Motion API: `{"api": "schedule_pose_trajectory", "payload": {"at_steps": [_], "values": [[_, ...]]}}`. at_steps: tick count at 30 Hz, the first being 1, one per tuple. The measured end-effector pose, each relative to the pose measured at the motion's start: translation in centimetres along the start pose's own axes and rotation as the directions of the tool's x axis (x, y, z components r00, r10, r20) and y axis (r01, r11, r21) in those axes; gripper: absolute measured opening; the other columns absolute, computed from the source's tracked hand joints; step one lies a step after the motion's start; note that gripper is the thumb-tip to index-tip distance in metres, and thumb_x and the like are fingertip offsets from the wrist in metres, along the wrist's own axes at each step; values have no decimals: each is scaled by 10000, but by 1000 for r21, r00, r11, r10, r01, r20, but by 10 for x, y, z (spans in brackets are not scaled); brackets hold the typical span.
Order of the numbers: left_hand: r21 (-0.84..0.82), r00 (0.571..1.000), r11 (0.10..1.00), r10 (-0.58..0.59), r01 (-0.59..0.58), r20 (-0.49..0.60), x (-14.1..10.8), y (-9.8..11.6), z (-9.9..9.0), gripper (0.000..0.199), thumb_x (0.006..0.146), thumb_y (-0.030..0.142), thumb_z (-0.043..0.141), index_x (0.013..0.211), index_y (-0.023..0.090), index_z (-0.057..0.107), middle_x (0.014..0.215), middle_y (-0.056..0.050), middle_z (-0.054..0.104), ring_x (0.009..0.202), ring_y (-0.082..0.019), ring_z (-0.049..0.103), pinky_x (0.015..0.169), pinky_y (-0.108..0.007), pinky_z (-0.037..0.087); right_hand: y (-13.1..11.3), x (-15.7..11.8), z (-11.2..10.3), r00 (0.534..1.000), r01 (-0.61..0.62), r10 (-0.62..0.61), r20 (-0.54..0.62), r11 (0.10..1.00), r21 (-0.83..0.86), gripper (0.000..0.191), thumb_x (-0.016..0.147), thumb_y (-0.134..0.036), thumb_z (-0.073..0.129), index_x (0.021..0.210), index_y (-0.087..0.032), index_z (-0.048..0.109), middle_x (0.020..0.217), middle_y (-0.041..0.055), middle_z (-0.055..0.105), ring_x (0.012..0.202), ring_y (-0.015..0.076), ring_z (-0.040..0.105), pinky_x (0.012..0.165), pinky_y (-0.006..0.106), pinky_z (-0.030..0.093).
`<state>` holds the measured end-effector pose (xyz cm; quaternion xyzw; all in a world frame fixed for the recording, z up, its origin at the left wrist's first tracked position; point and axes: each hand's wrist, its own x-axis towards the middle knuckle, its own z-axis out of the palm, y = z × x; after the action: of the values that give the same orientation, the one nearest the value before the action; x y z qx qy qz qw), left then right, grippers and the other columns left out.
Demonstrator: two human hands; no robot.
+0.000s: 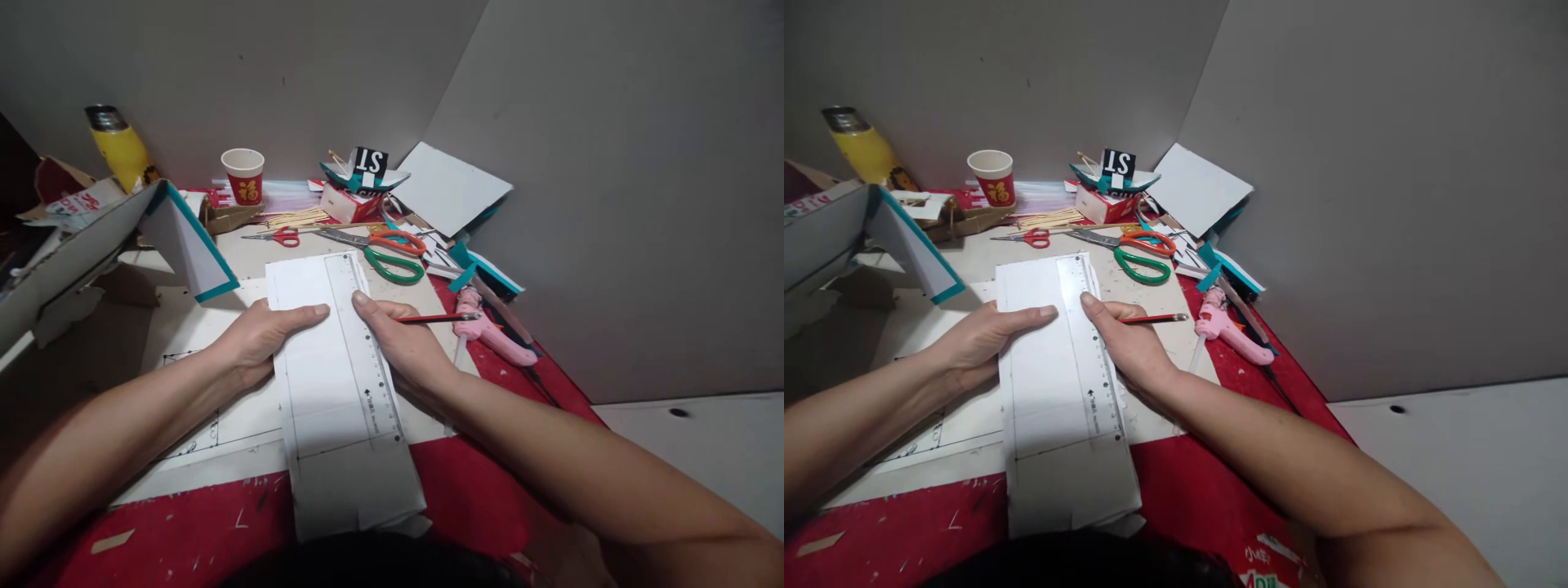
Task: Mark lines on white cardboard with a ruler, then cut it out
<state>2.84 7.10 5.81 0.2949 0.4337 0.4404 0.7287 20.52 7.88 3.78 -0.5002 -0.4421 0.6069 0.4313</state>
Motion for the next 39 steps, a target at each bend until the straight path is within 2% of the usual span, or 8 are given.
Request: {"api": "schedule_pose_trajectory", "payload": {"at_steps": [6, 10, 14, 19, 23, 28, 35, 39], "values": [[15, 997, 1000, -11, 13, -79, 0, 5, 0, 280, 748, 92, 766, 1026, 105, 748, 880, -129, 796, 684, -240, 750, 638, -319, 621, 4, 4, -1, 993, 16, -21, 119, 999, 48, 377, 811, -542, 689, 711, -180, 718, 618, 11, 681, 566, 143, 585, 583, 286, 462], [-9, 993, 1000, -1, 0, -114, 2, 9, -3, 236, 746, 75, 755, 981, 97, 750, 822, -123, 795, 637, -223, 741, 635, -314, 625, 2, 2, 0, 992, -18, 11, 125, 998, 56, 289, 763, -445, 734, 673, -173, 691, 597, -7, 657, 530, 120, 550, 517, 253, 408], [-30, 990, 1000, -12, 8, -138, 2, 10, -4, 217, 746, 70, 744, 962, 92, 749, 791, -129, 791, 614, -231, 735, 590, -315, 618, -2, -1, 0, 977, -94, 73, 199, 991, 98, 241, 692, -338, 770, 857, -163, 758, 720, 27, 735, 592, 149, 621, 591, 288, 483], [-47, 995, 999, 0, -5, -103, 0, 7, -5, 334, 733, 105, 768, 1065, 96, 733, 873, -147, 793, 686, -252, 749, 687, -347, 618, 1, -3, 2, 979, -84, 57, 197, 988, 132, 351, 722, -408, 791, 972, -163, 769, 803, 55, 773, 640, 172, 672, 648, 314, 524], [-34, 995, 998, 49, -52, -89, -4, 3, -5, 428, 712, 146, 798, 1129, 104, 715, 977, -160, 785, 776, -274, 754, 779, -385, 601, 4, -3, 4, 980, -57, 33, 194, 991, 121, 376, 739, -473, 785, 950, -162, 774, 778, 52, 774, 632, 167, 677, 639, 291, 522], [-1, 989, 993, 114, -114, -95, -11, 3, -2, 536, 705, 217, 828, 1210, 114, 682, 1045, -174, 770, 828, -296, 750, 801, -399, 584, 3, -4, 4, 979, -38, 18, 202, 994, 98, 403, 750, -519, 771, 924, -155, 772, 767, 52, 773, 637, 166, 679, 618, 271, 512], [8, 983, 988, 157, -157, -98, -18, 4, 1, 664, 670, 285, 863, 1282, 141, 648, 1081, -179, 761, 859, -311, 745, 807, -408, 574, 1, -11, 5, 967, -54, 17, 254, 989, 137, 449, 743, -493, 793, 1049, -169, 738, 900, 83, 784, 788, 235, 729, 744, 366, 549], [20, 981, 987, 159, -158, -115, -20, 4, 1, 633, 665, 277, 863, 1252, 150, 666, 1081, -167, 763, 874, -316, 741, 809, -409, 572, -2, -14, 6, 963, -71, 26, 268, 984, 161, 461, 695, -448, 838, 1052, -174, 737, 931, 91, 784, 833, 256, 734, 841, 429, 542]]}}
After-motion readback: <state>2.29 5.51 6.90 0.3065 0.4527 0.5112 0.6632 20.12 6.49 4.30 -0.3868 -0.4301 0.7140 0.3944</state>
